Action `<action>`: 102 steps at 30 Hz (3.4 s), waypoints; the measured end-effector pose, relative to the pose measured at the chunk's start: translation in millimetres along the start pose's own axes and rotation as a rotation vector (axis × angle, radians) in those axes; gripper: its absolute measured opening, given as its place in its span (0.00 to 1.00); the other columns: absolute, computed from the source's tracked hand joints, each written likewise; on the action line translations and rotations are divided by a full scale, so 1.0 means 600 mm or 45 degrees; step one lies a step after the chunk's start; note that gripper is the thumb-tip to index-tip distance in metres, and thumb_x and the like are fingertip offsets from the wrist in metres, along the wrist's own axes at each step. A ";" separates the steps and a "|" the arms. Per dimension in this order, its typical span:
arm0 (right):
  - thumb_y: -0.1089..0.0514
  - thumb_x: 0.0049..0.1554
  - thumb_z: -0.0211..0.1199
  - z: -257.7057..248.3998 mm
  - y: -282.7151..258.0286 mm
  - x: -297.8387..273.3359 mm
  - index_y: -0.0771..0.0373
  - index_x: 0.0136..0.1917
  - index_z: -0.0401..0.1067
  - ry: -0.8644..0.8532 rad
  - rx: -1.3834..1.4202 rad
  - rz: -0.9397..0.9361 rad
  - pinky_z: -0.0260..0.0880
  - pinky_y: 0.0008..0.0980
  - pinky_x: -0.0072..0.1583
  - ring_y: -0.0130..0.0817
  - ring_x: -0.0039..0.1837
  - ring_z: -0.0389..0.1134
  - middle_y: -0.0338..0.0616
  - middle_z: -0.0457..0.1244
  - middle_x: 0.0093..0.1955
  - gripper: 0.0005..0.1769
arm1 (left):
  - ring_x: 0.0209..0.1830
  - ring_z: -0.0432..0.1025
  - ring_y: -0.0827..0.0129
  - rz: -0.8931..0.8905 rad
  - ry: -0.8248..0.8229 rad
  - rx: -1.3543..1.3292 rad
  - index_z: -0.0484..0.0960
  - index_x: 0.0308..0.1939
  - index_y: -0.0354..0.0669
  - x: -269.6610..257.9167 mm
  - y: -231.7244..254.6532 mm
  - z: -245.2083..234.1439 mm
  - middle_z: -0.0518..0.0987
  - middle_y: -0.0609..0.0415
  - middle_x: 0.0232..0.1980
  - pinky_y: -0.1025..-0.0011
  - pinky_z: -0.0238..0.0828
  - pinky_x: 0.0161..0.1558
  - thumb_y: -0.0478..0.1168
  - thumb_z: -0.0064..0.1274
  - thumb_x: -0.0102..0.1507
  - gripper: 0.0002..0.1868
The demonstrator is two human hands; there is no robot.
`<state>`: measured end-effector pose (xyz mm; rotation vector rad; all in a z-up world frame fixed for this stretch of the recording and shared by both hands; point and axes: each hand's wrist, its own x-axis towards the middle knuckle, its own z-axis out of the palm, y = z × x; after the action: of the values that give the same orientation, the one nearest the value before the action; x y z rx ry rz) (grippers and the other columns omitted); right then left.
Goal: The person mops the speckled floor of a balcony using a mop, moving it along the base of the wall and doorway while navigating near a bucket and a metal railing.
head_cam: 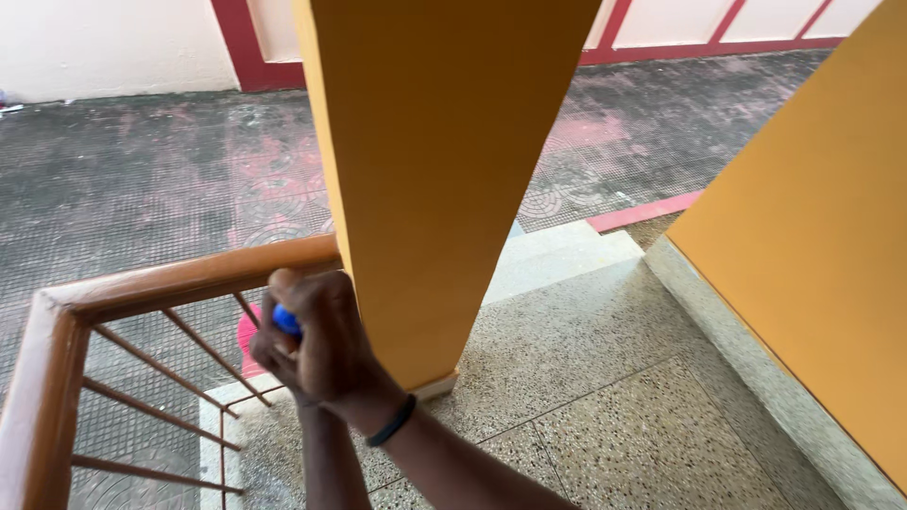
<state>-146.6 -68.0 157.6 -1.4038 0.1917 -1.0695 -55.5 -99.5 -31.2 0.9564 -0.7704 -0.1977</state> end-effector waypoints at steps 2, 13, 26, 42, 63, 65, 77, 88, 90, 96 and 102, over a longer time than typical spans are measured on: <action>0.42 0.68 0.44 0.037 0.014 -0.007 0.57 0.26 0.55 -0.002 0.028 -0.031 0.48 0.28 0.33 0.24 0.26 0.49 0.35 0.48 0.22 0.31 | 0.51 0.74 0.71 -0.004 0.029 0.068 0.70 0.61 0.42 -0.007 0.015 -0.033 0.79 0.56 0.53 0.68 0.68 0.57 0.45 0.38 0.67 0.21; 0.51 0.69 0.50 0.198 0.080 -0.032 0.54 0.27 0.56 -0.247 0.706 0.258 0.40 0.26 0.29 0.17 0.26 0.44 0.28 0.47 0.23 0.28 | 0.51 0.72 0.68 0.043 0.155 0.252 0.69 0.58 0.43 0.001 0.053 -0.140 0.77 0.55 0.53 0.66 0.67 0.57 0.45 0.43 0.67 0.18; 0.52 0.64 0.43 0.154 0.082 -0.025 0.61 0.25 0.53 -0.646 0.575 0.203 0.55 0.36 0.35 0.26 0.28 0.52 0.38 0.49 0.24 0.27 | 0.52 0.70 0.65 0.117 0.216 0.379 0.67 0.55 0.43 -0.005 0.050 -0.204 0.74 0.54 0.52 0.63 0.66 0.56 0.44 0.48 0.68 0.15; 0.38 0.68 0.32 -0.033 0.022 -0.029 0.58 0.24 0.49 -0.387 0.056 0.090 0.51 0.28 0.33 0.26 0.27 0.51 0.34 0.45 0.23 0.35 | 0.53 0.68 0.61 0.517 0.070 0.554 0.66 0.52 0.44 -0.042 -0.068 -0.053 0.71 0.53 0.52 0.59 0.65 0.55 0.44 0.55 0.68 0.16; 0.35 0.64 0.31 -0.168 -0.090 -0.183 0.57 0.22 0.47 0.063 -0.059 0.219 0.56 0.34 0.42 0.34 0.29 0.49 0.40 0.46 0.21 0.36 | 0.41 0.65 0.53 0.481 0.016 0.557 0.75 0.38 0.33 -0.240 0.000 0.138 0.75 0.43 0.38 0.54 0.57 0.46 0.47 0.35 0.76 0.23; 0.36 0.64 0.31 -0.174 -0.108 -0.215 0.57 0.21 0.47 0.083 -0.079 0.199 0.56 0.34 0.42 0.34 0.29 0.48 0.40 0.46 0.21 0.36 | 0.33 0.64 0.55 0.361 -0.034 0.404 0.73 0.30 0.34 -0.250 0.056 0.156 0.73 0.45 0.31 0.55 0.56 0.40 0.46 0.36 0.74 0.23; 0.35 0.63 0.30 -0.196 -0.190 -0.334 0.57 0.21 0.47 0.356 -0.159 0.164 0.63 0.35 0.47 0.33 0.28 0.48 0.39 0.46 0.21 0.36 | 0.18 0.58 0.60 0.191 -0.324 0.179 0.63 0.18 0.36 -0.343 0.180 0.211 0.62 0.47 0.17 0.59 0.47 0.29 0.48 0.33 0.70 0.28; 0.32 0.63 0.32 -0.306 -0.217 -0.304 0.57 0.22 0.49 0.482 -0.284 0.228 0.54 0.33 0.40 0.31 0.29 0.47 0.38 0.46 0.22 0.38 | 0.13 0.60 0.64 -0.066 -0.540 -0.211 0.65 0.18 0.37 -0.369 0.147 0.329 0.66 0.51 0.15 0.64 0.49 0.22 0.53 0.30 0.70 0.30; 0.32 0.63 0.32 -0.326 -0.221 -0.297 0.57 0.22 0.49 0.499 -0.302 0.222 0.54 0.32 0.40 0.30 0.29 0.47 0.38 0.46 0.22 0.38 | 0.17 0.58 0.61 0.107 -0.514 -0.072 0.64 0.18 0.38 -0.359 0.147 0.359 0.64 0.49 0.16 0.61 0.48 0.28 0.52 0.28 0.72 0.32; 0.32 0.64 0.31 -0.363 -0.219 -0.268 0.57 0.23 0.51 0.533 -0.362 0.199 0.54 0.33 0.38 0.31 0.28 0.50 0.38 0.48 0.22 0.38 | 0.11 0.55 0.70 0.011 -0.535 -0.086 0.63 0.14 0.47 -0.368 0.053 0.411 0.62 0.59 0.13 0.67 0.48 0.23 0.53 0.26 0.70 0.30; 0.38 0.63 0.34 -0.337 -0.197 -0.190 0.59 0.24 0.54 0.489 -0.633 0.216 0.55 0.34 0.34 0.29 0.26 0.51 0.37 0.50 0.20 0.34 | 0.22 0.51 0.75 -0.182 -0.431 -0.324 0.57 0.24 0.55 -0.346 -0.130 0.413 0.57 0.63 0.22 0.70 0.47 0.30 0.56 0.30 0.76 0.26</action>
<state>-404.1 -107.2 157.9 -1.5680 0.8909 -1.1883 -358.0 -210.3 -114.0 0.7432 -0.9605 -0.5798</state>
